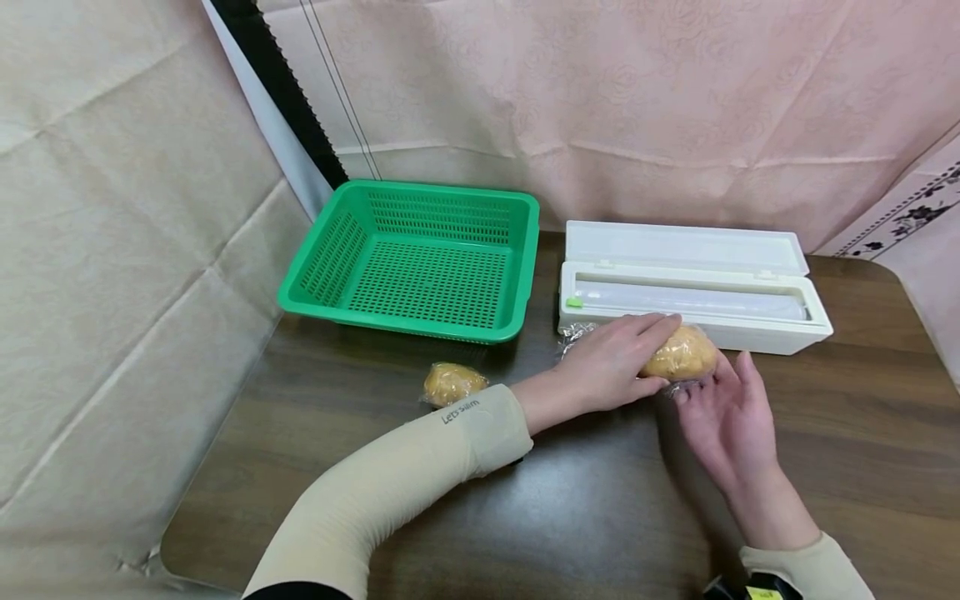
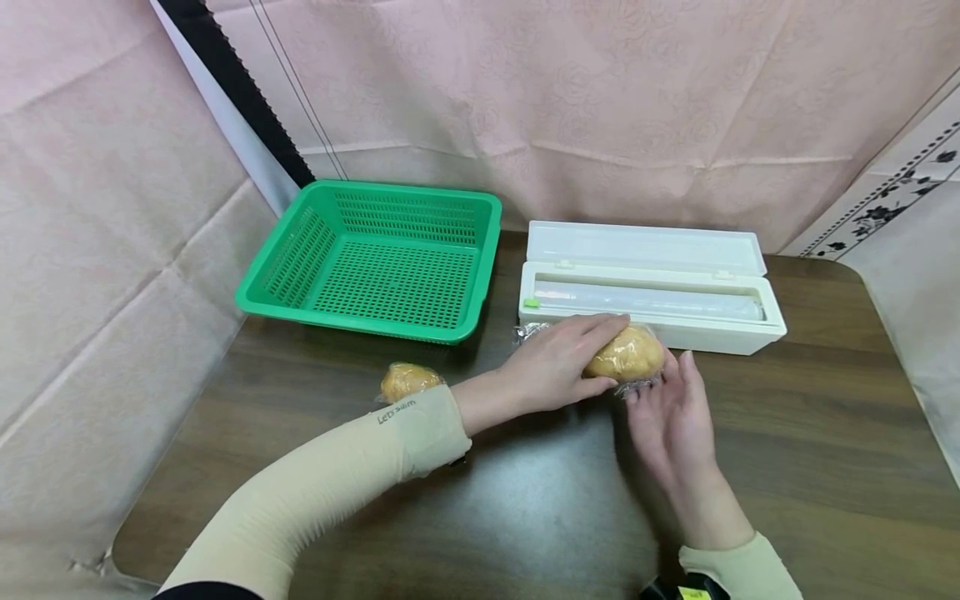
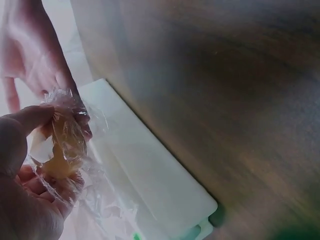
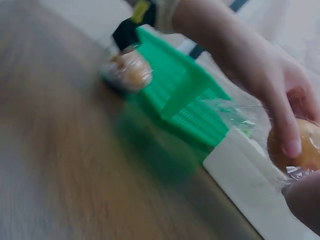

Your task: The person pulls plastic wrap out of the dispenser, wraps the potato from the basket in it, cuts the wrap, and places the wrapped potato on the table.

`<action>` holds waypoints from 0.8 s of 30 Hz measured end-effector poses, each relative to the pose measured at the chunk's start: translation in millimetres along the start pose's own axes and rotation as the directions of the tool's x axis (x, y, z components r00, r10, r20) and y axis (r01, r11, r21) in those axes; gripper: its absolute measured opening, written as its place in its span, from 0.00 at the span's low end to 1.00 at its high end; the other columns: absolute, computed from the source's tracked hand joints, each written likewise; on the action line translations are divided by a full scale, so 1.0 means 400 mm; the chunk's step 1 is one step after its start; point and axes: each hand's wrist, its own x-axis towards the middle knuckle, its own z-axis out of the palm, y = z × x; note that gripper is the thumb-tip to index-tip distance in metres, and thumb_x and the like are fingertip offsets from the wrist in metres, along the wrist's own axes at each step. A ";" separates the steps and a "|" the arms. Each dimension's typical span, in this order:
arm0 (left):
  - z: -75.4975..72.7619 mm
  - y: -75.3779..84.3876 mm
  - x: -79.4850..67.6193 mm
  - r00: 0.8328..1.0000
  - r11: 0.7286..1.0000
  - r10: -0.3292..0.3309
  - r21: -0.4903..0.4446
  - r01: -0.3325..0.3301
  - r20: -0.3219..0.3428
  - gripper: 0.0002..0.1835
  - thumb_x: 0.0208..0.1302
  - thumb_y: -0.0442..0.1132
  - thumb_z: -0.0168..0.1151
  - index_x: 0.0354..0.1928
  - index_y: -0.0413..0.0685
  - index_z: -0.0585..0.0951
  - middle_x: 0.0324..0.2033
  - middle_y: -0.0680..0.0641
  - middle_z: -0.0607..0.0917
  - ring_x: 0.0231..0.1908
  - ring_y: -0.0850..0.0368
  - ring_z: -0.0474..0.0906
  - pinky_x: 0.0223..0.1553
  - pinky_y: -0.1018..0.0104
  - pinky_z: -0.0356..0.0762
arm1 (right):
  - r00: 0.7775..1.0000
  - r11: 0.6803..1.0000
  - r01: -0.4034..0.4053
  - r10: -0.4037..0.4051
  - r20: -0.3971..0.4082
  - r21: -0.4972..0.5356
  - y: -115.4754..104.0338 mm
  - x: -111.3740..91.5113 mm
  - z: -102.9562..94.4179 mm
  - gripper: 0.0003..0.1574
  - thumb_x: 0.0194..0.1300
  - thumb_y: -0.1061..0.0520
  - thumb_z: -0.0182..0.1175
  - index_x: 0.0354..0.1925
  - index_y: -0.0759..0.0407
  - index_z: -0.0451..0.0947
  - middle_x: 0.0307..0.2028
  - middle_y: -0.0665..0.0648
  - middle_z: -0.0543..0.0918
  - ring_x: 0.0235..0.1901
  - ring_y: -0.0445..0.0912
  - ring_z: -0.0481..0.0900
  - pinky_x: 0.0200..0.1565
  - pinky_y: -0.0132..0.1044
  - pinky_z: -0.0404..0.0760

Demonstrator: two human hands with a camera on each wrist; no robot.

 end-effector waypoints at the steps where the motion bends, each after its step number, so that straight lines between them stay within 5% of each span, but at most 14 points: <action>1: -0.002 -0.001 -0.001 1.000 1.000 -0.001 0.002 0.001 -0.001 0.42 0.61 0.55 0.63 0.73 0.50 0.58 0.66 0.51 0.68 0.63 0.58 0.68 0.61 0.67 0.67 | 1.000 0.998 -0.004 0.004 -0.011 0.068 -0.004 -0.001 -0.004 0.36 0.78 0.43 0.29 0.74 0.63 0.47 0.73 0.60 0.55 0.72 0.47 0.52 0.71 0.36 0.51; 7: -0.006 -0.007 -0.007 1.000 1.000 0.003 0.004 -0.003 0.016 0.43 0.61 0.56 0.63 0.74 0.51 0.57 0.67 0.51 0.68 0.64 0.58 0.67 0.63 0.67 0.65 | 0.995 0.949 -0.059 0.080 -0.058 0.309 -0.013 -0.007 -0.029 0.39 0.75 0.39 0.37 0.72 0.63 0.53 0.73 0.58 0.56 0.73 0.47 0.51 0.72 0.35 0.38; 14: -0.006 -0.005 -0.010 0.999 1.000 0.025 -0.006 -0.025 0.032 0.42 0.62 0.55 0.63 0.74 0.53 0.56 0.67 0.52 0.67 0.64 0.58 0.67 0.62 0.66 0.67 | 0.987 0.916 -0.135 0.157 -0.028 0.378 -0.002 0.005 -0.009 0.43 0.73 0.36 0.40 0.73 0.63 0.51 0.74 0.57 0.52 0.74 0.47 0.47 0.72 0.40 0.41; 24: 0.002 -0.003 -0.012 0.998 0.997 0.070 0.023 -0.071 0.002 0.43 0.62 0.55 0.63 0.74 0.51 0.56 0.68 0.51 0.66 0.64 0.56 0.66 0.63 0.64 0.66 | 0.986 0.880 -0.113 0.156 -0.055 0.461 0.004 0.012 0.019 0.44 0.72 0.38 0.45 0.72 0.65 0.51 0.74 0.56 0.53 0.74 0.47 0.47 0.72 0.40 0.41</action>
